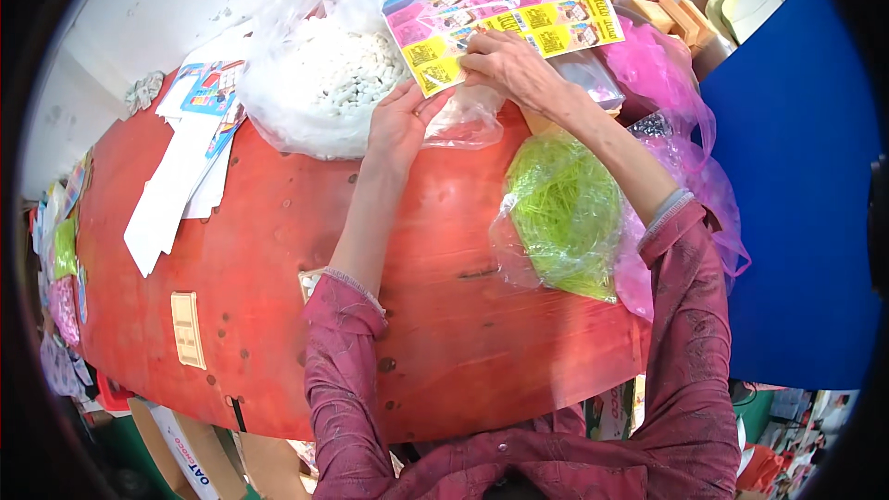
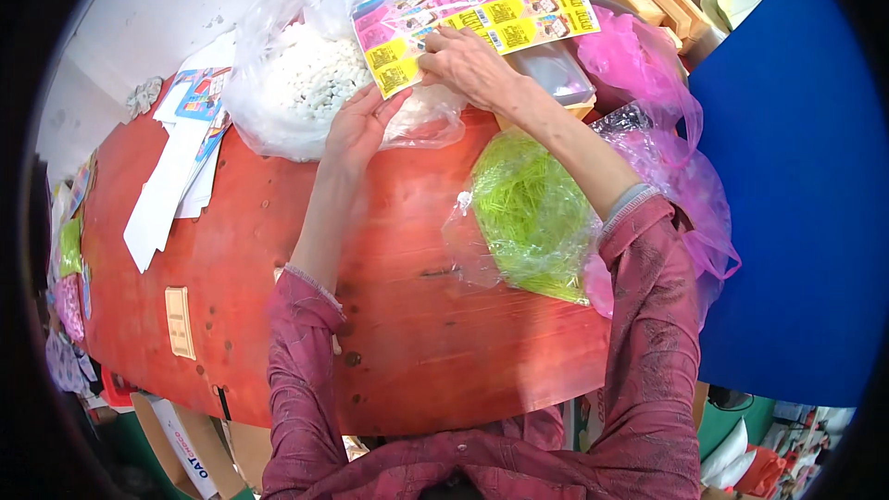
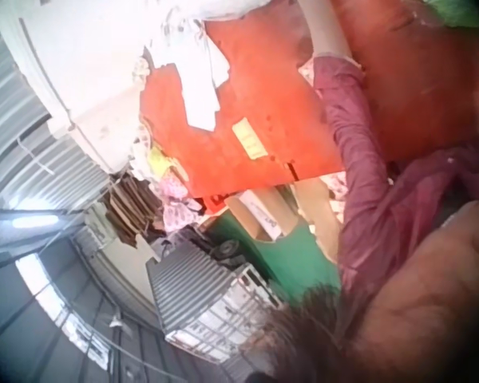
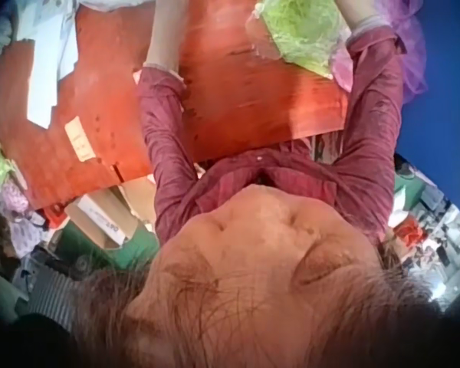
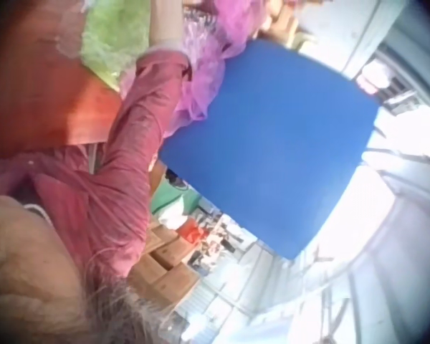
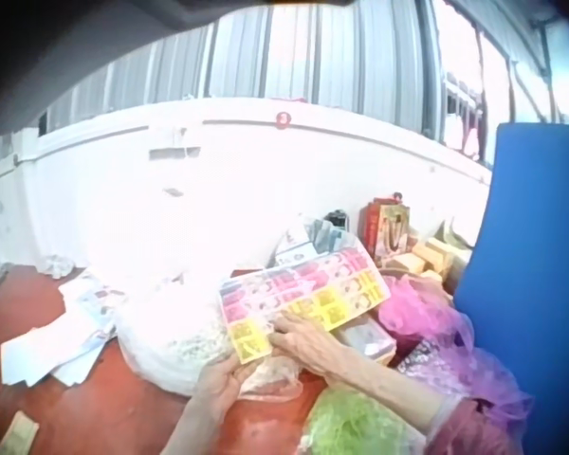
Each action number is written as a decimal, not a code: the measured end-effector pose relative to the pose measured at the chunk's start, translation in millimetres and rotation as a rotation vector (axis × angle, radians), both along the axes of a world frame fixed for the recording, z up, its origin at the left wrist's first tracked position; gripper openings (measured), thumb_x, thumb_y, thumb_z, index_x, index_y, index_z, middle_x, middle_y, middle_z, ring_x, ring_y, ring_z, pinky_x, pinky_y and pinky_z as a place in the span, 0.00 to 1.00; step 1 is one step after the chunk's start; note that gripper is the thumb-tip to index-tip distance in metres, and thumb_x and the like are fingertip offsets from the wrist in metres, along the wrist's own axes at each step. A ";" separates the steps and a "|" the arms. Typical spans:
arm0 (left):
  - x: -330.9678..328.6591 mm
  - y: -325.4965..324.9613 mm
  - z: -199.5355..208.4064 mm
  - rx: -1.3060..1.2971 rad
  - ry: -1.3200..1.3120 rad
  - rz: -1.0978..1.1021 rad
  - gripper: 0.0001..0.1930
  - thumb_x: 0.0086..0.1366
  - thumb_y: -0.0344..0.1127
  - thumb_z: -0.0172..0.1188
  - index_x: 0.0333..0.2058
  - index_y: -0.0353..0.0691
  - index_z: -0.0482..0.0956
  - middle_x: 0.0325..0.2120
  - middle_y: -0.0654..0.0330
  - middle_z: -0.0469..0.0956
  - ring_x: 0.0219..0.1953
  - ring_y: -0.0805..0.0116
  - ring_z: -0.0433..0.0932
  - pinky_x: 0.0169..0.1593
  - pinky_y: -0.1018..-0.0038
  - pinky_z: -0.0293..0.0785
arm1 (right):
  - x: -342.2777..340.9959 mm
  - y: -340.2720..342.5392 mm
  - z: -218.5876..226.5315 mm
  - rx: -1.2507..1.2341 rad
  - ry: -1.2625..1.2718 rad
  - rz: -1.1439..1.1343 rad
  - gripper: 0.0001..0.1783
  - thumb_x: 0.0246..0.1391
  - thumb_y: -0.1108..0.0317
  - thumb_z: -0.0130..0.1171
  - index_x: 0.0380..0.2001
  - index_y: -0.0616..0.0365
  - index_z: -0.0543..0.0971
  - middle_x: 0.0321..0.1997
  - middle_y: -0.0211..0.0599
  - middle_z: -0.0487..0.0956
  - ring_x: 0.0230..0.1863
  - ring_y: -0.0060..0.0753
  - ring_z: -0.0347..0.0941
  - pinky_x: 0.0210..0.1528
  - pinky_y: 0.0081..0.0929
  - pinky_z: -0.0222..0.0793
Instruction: Applying stickers to plastic toy parts and organizing them for packaging.
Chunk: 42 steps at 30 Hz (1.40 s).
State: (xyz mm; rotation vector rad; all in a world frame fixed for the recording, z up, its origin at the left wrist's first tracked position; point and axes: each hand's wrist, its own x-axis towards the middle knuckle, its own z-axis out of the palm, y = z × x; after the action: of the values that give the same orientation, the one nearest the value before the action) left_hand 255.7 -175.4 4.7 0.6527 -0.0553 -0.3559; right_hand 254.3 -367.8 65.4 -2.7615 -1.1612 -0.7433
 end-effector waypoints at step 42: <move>6.3 6.6 4.5 -0.002 -0.011 0.004 0.15 0.64 0.26 0.44 0.46 0.20 0.65 0.42 0.42 0.71 0.44 0.53 0.74 0.51 0.59 0.72 | -6.4 29.7 -5.7 -0.023 -0.030 0.011 0.08 0.41 0.74 0.53 0.28 0.62 0.70 0.32 0.41 0.71 0.38 0.43 0.68 0.42 0.34 0.64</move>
State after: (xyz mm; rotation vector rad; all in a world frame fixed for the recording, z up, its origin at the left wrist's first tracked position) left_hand 262.0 -168.8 9.2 0.6528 -0.0649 -0.3484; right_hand 247.9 -338.1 59.8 -2.7695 -1.1960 -0.7776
